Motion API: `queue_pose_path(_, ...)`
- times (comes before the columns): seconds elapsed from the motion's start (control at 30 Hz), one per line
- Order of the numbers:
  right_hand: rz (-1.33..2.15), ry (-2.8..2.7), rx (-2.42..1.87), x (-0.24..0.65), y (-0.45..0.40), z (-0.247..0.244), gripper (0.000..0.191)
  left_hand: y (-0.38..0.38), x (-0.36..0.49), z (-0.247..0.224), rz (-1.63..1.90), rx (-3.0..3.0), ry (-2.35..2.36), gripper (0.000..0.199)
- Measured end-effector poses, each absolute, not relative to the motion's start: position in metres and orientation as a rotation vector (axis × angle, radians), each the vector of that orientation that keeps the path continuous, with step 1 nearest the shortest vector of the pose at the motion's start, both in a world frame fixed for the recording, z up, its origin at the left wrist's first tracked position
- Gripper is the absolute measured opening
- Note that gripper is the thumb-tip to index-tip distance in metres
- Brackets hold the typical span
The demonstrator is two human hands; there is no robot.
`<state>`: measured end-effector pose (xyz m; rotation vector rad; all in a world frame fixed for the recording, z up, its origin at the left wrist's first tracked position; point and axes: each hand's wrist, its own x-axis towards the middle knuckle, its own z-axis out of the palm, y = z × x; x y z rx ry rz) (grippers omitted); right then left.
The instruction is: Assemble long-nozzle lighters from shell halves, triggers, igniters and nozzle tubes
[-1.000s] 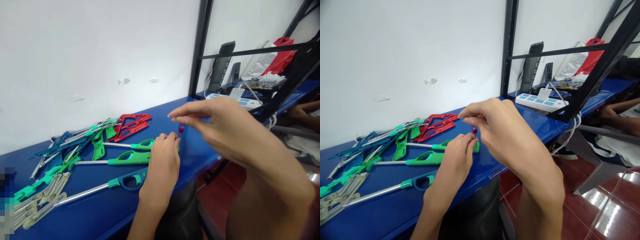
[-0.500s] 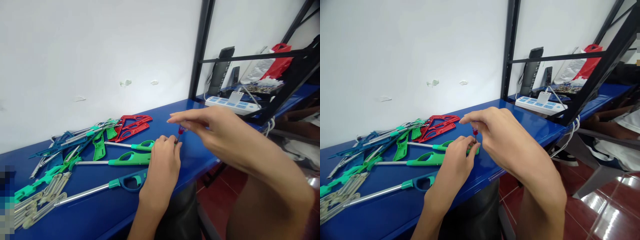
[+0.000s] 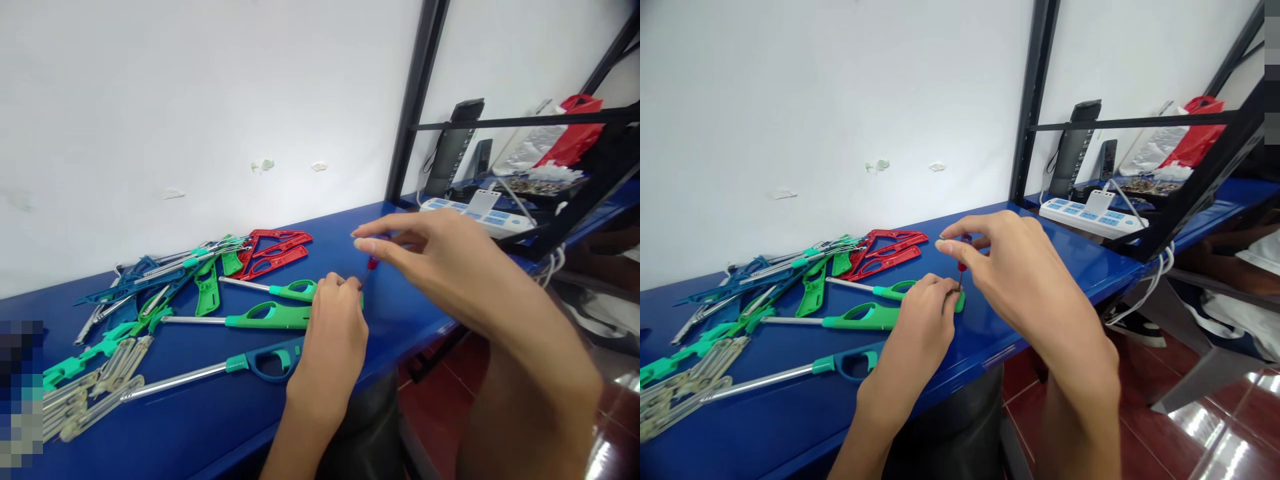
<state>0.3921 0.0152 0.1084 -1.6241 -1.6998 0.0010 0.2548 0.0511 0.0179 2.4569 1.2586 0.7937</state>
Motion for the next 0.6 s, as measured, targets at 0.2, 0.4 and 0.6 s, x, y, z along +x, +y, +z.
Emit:
queue_pose_path(0.2, 0.198, -1.814, -1.45, 0.394, 0.018, 0.108, 0.021, 0.048, 0.249, 0.011, 0.82, 2.464, 1.201, 0.044)
queue_pose_path(0.4, 0.32, -1.819, -1.419, 0.394, 0.027, 0.101, 0.027, 0.045, 0.244, 0.009, 0.817, 2.396, 1.156, 0.048)
queue_pose_path(0.6, 0.128, -1.666, -1.569, 0.387, 0.034, 0.099, 0.01, 0.049, 0.244, 0.014, 0.789, 2.33, 1.159, 0.05)
